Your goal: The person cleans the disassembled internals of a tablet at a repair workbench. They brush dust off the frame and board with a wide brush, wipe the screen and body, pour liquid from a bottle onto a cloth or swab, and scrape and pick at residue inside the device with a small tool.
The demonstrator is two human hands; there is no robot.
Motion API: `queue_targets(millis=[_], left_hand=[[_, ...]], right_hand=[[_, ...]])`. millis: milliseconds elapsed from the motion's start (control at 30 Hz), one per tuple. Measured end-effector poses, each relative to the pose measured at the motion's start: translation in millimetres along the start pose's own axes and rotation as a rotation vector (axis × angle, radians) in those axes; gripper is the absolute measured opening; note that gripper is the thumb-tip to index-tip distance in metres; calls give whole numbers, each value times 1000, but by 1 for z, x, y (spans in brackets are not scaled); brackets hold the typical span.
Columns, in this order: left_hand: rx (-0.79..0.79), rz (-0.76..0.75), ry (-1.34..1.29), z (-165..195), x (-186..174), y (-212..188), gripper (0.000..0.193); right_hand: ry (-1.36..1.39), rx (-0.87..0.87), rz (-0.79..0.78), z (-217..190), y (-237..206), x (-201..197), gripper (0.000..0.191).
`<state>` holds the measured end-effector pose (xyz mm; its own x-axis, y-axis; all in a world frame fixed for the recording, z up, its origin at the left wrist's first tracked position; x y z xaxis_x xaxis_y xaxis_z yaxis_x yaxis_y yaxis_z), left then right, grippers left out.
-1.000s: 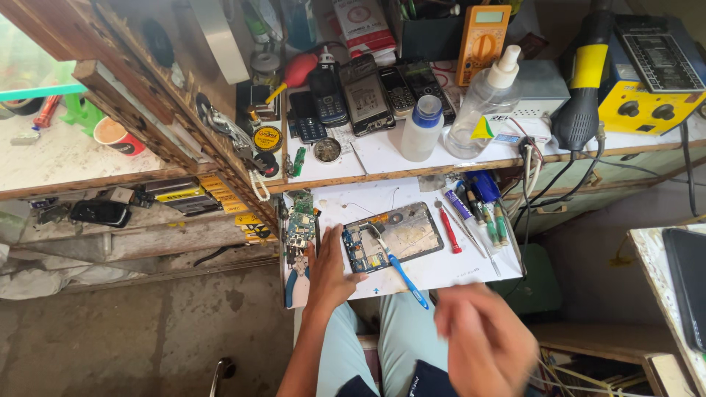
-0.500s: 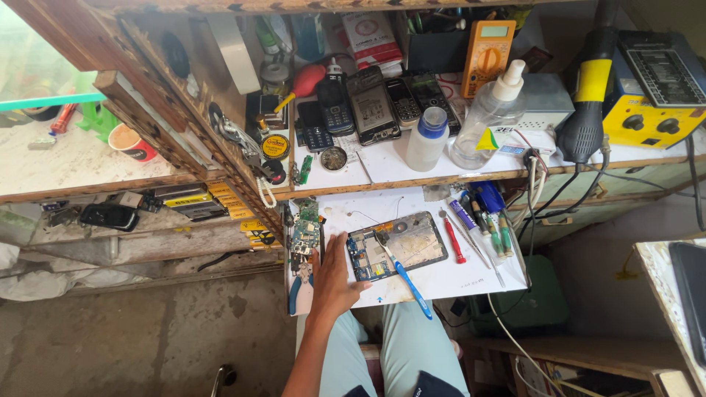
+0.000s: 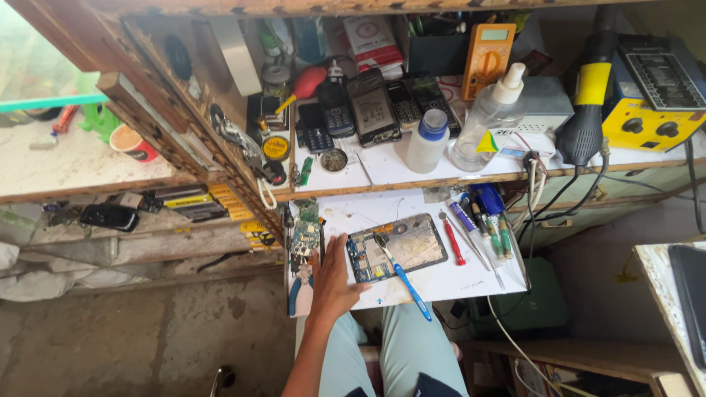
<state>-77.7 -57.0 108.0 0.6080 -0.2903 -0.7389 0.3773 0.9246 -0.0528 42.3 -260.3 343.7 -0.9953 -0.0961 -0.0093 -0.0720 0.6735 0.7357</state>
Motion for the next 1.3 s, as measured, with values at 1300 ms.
queue_targets(millis=[1300], left_hand=[[51, 15, -11, 5, -8, -1, 118]], right_hand=[[-873, 1028, -6, 185, -122, -51, 59]])
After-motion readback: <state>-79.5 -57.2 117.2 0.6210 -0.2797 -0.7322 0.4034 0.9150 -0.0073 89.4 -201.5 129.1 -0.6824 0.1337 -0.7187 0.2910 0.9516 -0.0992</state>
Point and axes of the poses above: each hand's wrist, its own y-axis towards the middle knuckle, its own x-axis out of the palm, z = x × y, the point moved 10 cm from there along y, towards the middle knuckle, and after that the axes turned 3 degrees about x, right-handed, at the moved point
